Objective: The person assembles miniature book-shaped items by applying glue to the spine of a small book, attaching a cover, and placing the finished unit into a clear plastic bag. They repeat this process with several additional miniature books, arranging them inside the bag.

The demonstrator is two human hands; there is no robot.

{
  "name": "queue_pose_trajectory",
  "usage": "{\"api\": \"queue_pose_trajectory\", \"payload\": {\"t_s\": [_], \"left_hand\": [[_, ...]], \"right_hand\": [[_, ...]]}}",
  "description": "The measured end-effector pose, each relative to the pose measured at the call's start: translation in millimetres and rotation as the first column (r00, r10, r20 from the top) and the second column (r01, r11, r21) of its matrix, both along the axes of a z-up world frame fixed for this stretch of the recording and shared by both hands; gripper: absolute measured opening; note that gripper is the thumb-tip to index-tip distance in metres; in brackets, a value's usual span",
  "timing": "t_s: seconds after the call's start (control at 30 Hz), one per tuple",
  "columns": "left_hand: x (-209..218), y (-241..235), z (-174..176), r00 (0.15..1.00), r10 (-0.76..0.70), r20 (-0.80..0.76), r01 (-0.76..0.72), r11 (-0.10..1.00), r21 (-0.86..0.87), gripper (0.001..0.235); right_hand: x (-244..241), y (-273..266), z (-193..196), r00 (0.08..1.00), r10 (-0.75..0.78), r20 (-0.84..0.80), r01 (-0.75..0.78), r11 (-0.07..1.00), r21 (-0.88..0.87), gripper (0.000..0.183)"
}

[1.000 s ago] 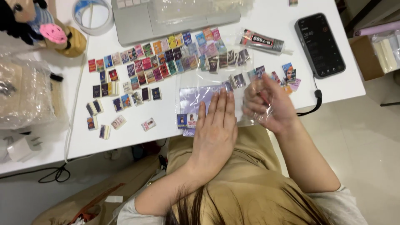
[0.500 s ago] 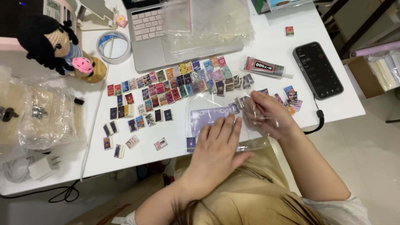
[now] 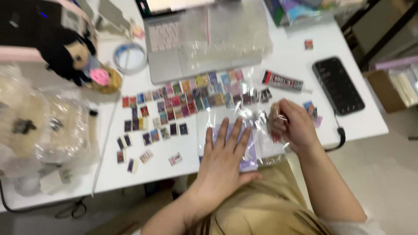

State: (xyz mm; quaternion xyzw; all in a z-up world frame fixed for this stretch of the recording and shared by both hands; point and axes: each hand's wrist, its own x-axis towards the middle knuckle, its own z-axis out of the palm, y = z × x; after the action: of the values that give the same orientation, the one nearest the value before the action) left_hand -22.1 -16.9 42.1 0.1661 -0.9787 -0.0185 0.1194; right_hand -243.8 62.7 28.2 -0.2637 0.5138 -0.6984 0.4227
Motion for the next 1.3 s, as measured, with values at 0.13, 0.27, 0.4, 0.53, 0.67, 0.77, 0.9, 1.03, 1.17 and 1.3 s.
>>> {"api": "queue_pose_trajectory", "payload": {"t_s": [0.13, 0.27, 0.4, 0.53, 0.67, 0.77, 0.9, 1.03, 1.17, 1.3], "left_hand": [[-2, -3, -1, 0.999, -0.038, -0.03, 0.039, 0.999, 0.022, 0.116], [0, -3, 5, 0.989, -0.109, -0.099, 0.117, 0.99, 0.078, 0.107], [-3, 4, 18, 0.986, -0.118, -0.12, 0.13, 0.987, 0.094, 0.114], [-11, 23, 20, 0.948, -0.174, -0.267, 0.231, 0.952, 0.199, 0.106], [-21, 34, 18, 0.915, -0.177, -0.363, 0.27, 0.936, 0.224, 0.065], [-25, 37, 6, 0.934, -0.163, -0.317, 0.233, 0.952, 0.197, 0.068], [-21, 40, 7, 0.958, -0.107, -0.265, 0.125, 0.991, 0.052, 0.061], [-20, 41, 4, 0.974, -0.103, -0.201, 0.096, 0.995, -0.041, 0.064], [-21, 41, 6, 0.965, -0.121, -0.234, 0.106, 0.991, -0.078, 0.05], [-19, 38, 6, 0.948, -0.224, -0.228, 0.209, 0.974, -0.087, 0.046]], "right_hand": [[-22, 13, 0, 0.927, 0.231, 0.295, -0.19, 0.968, -0.163, 0.04], [-30, 30, -2, 0.925, 0.259, 0.278, -0.281, 0.959, 0.04, 0.041], [-23, 45, -11, 0.956, 0.269, 0.118, -0.282, 0.953, 0.112, 0.039], [-1, 52, -1, 0.948, 0.255, -0.189, -0.247, 0.967, 0.061, 0.028], [14, 61, -4, 0.966, 0.183, -0.18, -0.153, 0.974, 0.17, 0.027], [21, 55, 4, 0.862, 0.181, -0.473, -0.135, 0.982, 0.13, 0.026], [10, 64, 16, 0.582, 0.29, -0.759, -0.241, 0.954, 0.18, 0.037], [11, 50, 52, 0.358, 0.343, -0.869, -0.313, 0.92, 0.234, 0.024], [6, 42, 57, 0.023, 0.183, -0.983, -0.168, 0.97, 0.176, 0.033], [1, 33, 30, 0.115, 0.217, -0.969, -0.311, 0.935, 0.173, 0.029]]}}
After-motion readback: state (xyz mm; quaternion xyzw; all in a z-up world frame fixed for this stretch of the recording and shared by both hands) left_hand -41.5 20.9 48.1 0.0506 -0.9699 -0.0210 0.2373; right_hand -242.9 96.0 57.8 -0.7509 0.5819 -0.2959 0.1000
